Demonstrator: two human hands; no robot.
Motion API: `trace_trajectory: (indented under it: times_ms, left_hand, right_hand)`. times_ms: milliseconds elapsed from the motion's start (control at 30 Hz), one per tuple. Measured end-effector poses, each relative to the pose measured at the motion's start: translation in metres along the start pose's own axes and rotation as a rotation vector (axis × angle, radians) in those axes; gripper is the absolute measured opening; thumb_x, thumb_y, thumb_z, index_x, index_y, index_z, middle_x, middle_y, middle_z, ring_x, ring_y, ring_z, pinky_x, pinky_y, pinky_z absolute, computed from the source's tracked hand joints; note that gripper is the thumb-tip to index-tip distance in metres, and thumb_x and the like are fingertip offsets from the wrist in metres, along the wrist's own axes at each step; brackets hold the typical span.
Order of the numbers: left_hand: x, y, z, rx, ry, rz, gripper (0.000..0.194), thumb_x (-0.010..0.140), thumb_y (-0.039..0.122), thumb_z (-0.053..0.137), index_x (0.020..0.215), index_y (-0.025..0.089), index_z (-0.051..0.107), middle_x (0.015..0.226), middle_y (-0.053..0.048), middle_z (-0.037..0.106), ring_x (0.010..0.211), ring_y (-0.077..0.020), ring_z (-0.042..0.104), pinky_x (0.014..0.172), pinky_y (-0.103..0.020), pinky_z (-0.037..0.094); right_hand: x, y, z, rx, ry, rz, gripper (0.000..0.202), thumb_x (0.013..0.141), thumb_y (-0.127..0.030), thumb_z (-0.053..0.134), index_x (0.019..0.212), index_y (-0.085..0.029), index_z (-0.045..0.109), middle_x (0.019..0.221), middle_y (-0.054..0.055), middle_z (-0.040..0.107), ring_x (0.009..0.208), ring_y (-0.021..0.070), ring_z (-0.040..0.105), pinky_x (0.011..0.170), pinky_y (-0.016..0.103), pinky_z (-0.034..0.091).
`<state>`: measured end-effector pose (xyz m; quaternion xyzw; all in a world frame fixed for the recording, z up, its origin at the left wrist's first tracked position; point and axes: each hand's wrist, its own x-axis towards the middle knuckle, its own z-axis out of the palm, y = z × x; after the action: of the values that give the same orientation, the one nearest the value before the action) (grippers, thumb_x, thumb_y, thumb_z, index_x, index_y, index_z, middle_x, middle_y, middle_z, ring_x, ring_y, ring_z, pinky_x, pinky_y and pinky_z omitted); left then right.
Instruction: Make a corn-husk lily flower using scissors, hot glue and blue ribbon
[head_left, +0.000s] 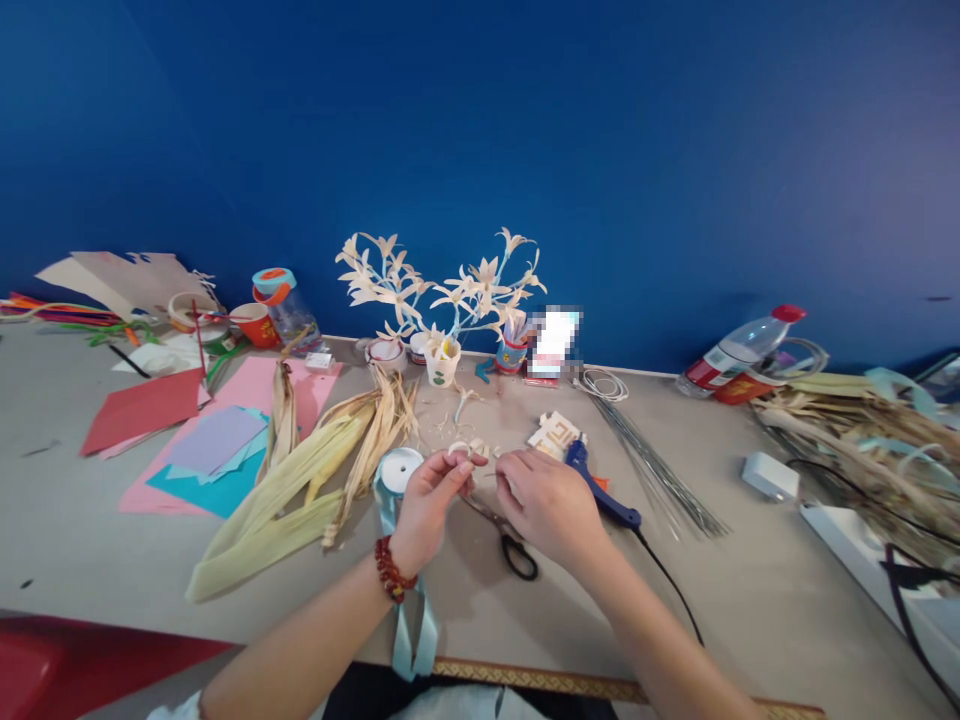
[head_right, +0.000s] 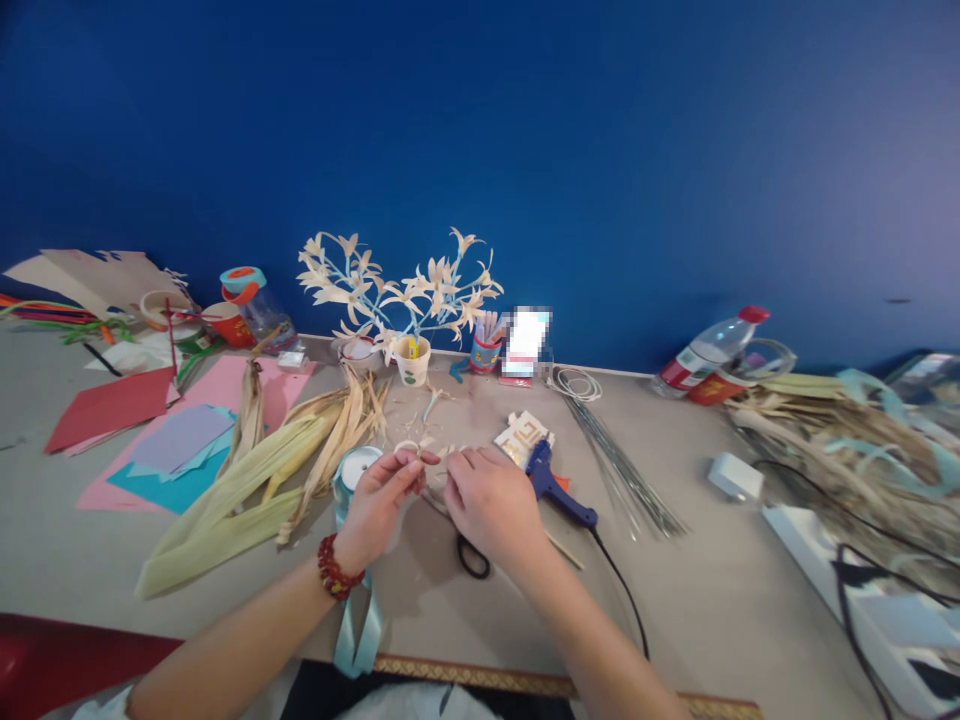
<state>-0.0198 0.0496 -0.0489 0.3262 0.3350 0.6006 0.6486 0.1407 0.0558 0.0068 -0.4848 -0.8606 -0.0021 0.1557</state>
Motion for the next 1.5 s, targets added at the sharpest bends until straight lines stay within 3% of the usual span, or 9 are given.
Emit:
trace_trajectory:
  times_ms: [267,467,633,900,1100,1200,1267,1500]
  left_hand:
    - [0.0,-0.003,-0.001,-0.008,-0.048,-0.034,0.013,0.079,0.027,0.07,0.078,0.015,0.065,0.08,-0.003,0.067,0.065,-0.0093,0.052,0.066,-0.023,0.042]
    - [-0.001,-0.001,0.0,-0.125,-0.063,-0.078,0.01,0.079,0.023,0.07,0.077,0.015,0.064,0.086,-0.004,0.068,0.064,-0.0082,0.053,0.066,-0.022,0.043]
    - [0.001,-0.003,-0.003,-0.192,-0.089,-0.089,0.009,0.08,0.022,0.069,0.079,0.015,0.063,0.084,-0.002,0.066,0.064,-0.008,0.054,0.063,-0.022,0.042]
    - [0.001,-0.004,-0.003,-0.191,-0.095,-0.089,0.009,0.082,0.021,0.068,0.079,0.015,0.063,0.081,-0.001,0.064,0.066,-0.0084,0.054,0.064,-0.022,0.042]
    - [0.001,-0.006,-0.005,-0.24,-0.1,-0.108,0.007,0.081,0.02,0.068,0.081,0.015,0.063,0.076,0.0,0.062,0.065,-0.0083,0.055,0.063,-0.021,0.043]
    - [0.002,-0.006,-0.006,-0.25,-0.096,-0.106,0.007,0.082,0.019,0.068,0.081,0.015,0.062,0.08,-0.001,0.065,0.064,-0.008,0.056,0.063,-0.021,0.043]
    - [0.002,-0.006,-0.006,-0.258,-0.1,-0.112,0.007,0.082,0.018,0.067,0.08,0.015,0.062,0.08,-0.001,0.067,0.064,-0.0077,0.056,0.063,-0.02,0.043]
    - [0.001,-0.005,-0.004,-0.291,-0.107,-0.178,0.007,0.081,0.02,0.069,0.08,0.015,0.064,0.078,-0.003,0.069,0.064,-0.008,0.058,0.063,-0.02,0.044]
  right_hand:
    - [0.001,-0.001,0.003,0.145,-0.043,0.093,0.013,0.088,-0.029,0.052,0.078,-0.022,0.056,0.073,0.005,0.067,0.062,0.0186,0.059,0.054,0.027,0.031]
    - [-0.002,-0.006,0.005,0.432,0.077,0.172,0.002,0.086,-0.024,0.056,0.088,-0.023,0.056,0.077,0.003,0.069,0.067,0.0186,0.064,0.058,0.026,0.043]
    - [-0.004,-0.009,0.004,0.53,0.163,0.097,0.015,0.086,-0.012,0.052,0.093,-0.022,0.06,0.09,0.004,0.068,0.077,0.0174,0.065,0.068,0.027,0.05]
    - [-0.001,-0.008,0.002,0.391,0.278,-0.057,0.018,0.087,-0.008,0.048,0.091,-0.02,0.061,0.091,0.008,0.066,0.086,0.0214,0.062,0.075,0.032,0.049]
    - [0.0,-0.008,0.006,0.483,0.276,-0.043,0.011,0.089,-0.014,0.053,0.096,-0.02,0.06,0.09,0.006,0.065,0.082,0.0193,0.062,0.074,0.031,0.048]
    - [-0.002,-0.007,0.009,0.56,0.297,0.072,0.002,0.087,-0.021,0.06,0.087,-0.019,0.059,0.081,0.004,0.064,0.071,0.017,0.061,0.067,0.029,0.048]
    - [-0.003,-0.006,0.01,0.607,0.291,0.111,0.008,0.086,-0.023,0.062,0.079,-0.02,0.059,0.075,0.002,0.063,0.068,0.0166,0.06,0.065,0.028,0.047]
    - [0.002,0.0,-0.004,0.754,0.217,0.063,0.006,0.086,-0.019,0.06,0.084,-0.02,0.065,0.08,0.003,0.068,0.074,0.0177,0.062,0.071,0.03,0.049]
